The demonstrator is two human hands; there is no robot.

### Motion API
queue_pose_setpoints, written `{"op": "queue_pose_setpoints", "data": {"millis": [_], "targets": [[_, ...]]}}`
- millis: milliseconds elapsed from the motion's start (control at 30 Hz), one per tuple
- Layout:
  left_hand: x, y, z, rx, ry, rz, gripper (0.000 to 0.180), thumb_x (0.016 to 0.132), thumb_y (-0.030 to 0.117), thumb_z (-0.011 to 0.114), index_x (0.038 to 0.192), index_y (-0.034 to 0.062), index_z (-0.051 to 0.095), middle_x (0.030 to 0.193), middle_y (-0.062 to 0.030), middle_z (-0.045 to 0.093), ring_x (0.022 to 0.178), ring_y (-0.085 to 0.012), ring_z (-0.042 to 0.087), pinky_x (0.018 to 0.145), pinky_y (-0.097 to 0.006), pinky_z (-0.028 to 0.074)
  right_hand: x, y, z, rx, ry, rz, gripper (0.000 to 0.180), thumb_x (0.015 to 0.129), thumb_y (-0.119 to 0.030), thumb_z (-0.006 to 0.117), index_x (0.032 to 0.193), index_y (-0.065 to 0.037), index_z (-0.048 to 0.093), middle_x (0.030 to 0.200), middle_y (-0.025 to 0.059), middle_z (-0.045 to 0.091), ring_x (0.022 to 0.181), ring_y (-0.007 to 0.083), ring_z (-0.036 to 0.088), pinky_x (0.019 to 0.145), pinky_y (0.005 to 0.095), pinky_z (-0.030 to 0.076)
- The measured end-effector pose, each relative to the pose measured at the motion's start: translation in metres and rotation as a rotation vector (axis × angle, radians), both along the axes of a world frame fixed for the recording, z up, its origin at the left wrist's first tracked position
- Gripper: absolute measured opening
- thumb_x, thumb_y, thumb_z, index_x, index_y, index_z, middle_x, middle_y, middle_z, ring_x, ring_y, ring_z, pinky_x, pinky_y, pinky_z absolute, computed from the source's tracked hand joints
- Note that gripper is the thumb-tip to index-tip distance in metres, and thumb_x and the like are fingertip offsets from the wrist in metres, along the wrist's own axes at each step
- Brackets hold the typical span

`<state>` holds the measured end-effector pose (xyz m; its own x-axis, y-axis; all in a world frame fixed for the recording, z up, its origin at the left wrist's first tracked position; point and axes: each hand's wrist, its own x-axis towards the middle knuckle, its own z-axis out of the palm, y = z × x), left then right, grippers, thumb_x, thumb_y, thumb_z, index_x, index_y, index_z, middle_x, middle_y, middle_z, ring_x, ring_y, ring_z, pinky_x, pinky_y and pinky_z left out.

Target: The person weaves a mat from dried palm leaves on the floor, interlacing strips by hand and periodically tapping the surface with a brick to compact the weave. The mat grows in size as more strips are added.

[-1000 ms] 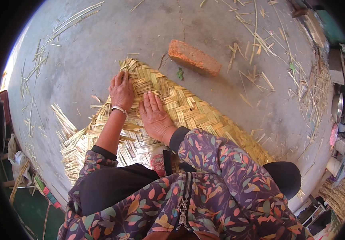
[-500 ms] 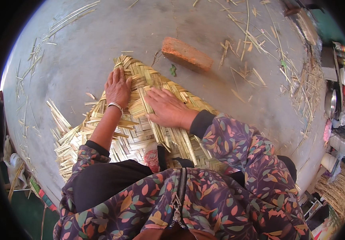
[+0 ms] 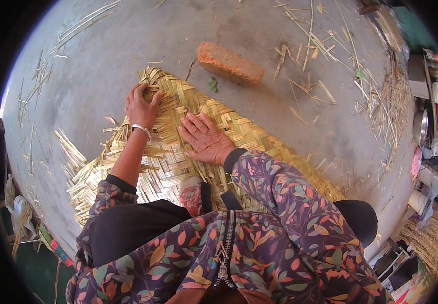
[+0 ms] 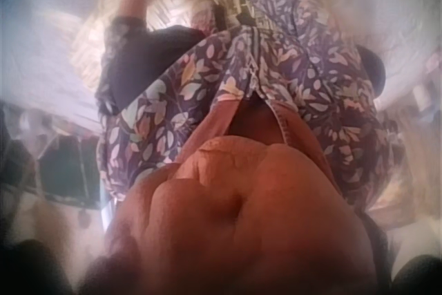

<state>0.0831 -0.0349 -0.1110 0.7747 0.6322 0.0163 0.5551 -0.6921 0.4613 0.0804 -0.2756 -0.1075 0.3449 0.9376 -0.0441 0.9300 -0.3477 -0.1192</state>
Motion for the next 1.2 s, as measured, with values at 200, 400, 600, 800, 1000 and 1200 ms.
{"op": "queue_pose_setpoints", "data": {"millis": [200,400,600,800,1000,1200], "targets": [[0.008,-0.006,0.018,-0.073,0.047,0.074,0.059,0.076,0.047,0.078,0.121,0.0132,0.06,0.129,-0.0078,0.056,0.128,-0.0291,0.046,0.106,-0.047,0.035,-0.002,-0.005,0.021,0.026,0.053,-0.019,0.072,0.094,-0.056,0.047,0.148,-0.009,0.041,0.158,0.0129,0.034,0.15,0.0298,0.021,0.123,0.0474,0.008],[-0.002,-0.011,0.014,-0.044,0.066,0.038,0.055,0.076,0.045,0.077,0.121,0.0165,0.061,0.133,-0.0072,0.053,0.129,-0.0293,0.045,0.105,-0.049,0.034,-0.014,-0.008,0.033,0.078,0.142,-0.031,0.064,0.092,-0.054,0.051,0.144,-0.015,0.048,0.156,0.0137,0.037,0.148,0.0317,0.024,0.121,0.0501,0.012],[-0.002,0.004,0.002,-0.162,0.021,0.047,0.048,0.079,0.047,0.075,0.118,0.0214,0.065,0.131,-0.007,0.055,0.125,-0.0297,0.049,0.104,-0.047,0.039,-0.016,-0.008,0.029,0.076,0.124,-0.021,0.059,0.092,-0.05,0.054,0.142,-0.018,0.051,0.156,0.0136,0.037,0.149,0.0335,0.023,0.121,0.0525,0.011],[0.001,0.006,-0.005,-0.121,0.019,0.078,0.044,0.079,0.046,0.075,0.115,0.0211,0.067,0.13,-0.0068,0.057,0.126,-0.0291,0.048,0.103,-0.047,0.038,-0.012,-0.006,0.022,0.053,0.102,0.007,0.06,0.092,-0.051,0.053,0.143,-0.019,0.049,0.157,0.0127,0.035,0.149,0.033,0.022,0.12,0.0543,0.008],[0.005,0.001,-0.007,-0.094,0.054,0.06,0.046,0.076,0.043,0.077,0.116,0.0221,0.067,0.13,-0.0053,0.057,0.127,-0.0284,0.048,0.104,-0.047,0.038,-0.016,-0.011,0.019,0.043,0.106,-0.002,0.059,0.093,-0.049,0.052,0.144,-0.021,0.048,0.158,0.0135,0.034,0.149,0.033,0.022,0.12,0.0566,0.007],[0.007,0.0,-0.004,-0.165,0.063,0.075,0.045,0.075,0.042,0.077,0.115,0.0231,0.068,0.129,-0.0051,0.056,0.126,-0.0278,0.048,0.104,-0.047,0.038,-0.019,-0.011,0.019,0.061,0.054,-0.007,0.056,0.089,-0.047,0.055,0.141,-0.025,0.052,0.156,0.0162,0.035,0.149,0.0338,0.023,0.119,0.0588,0.006]]}}
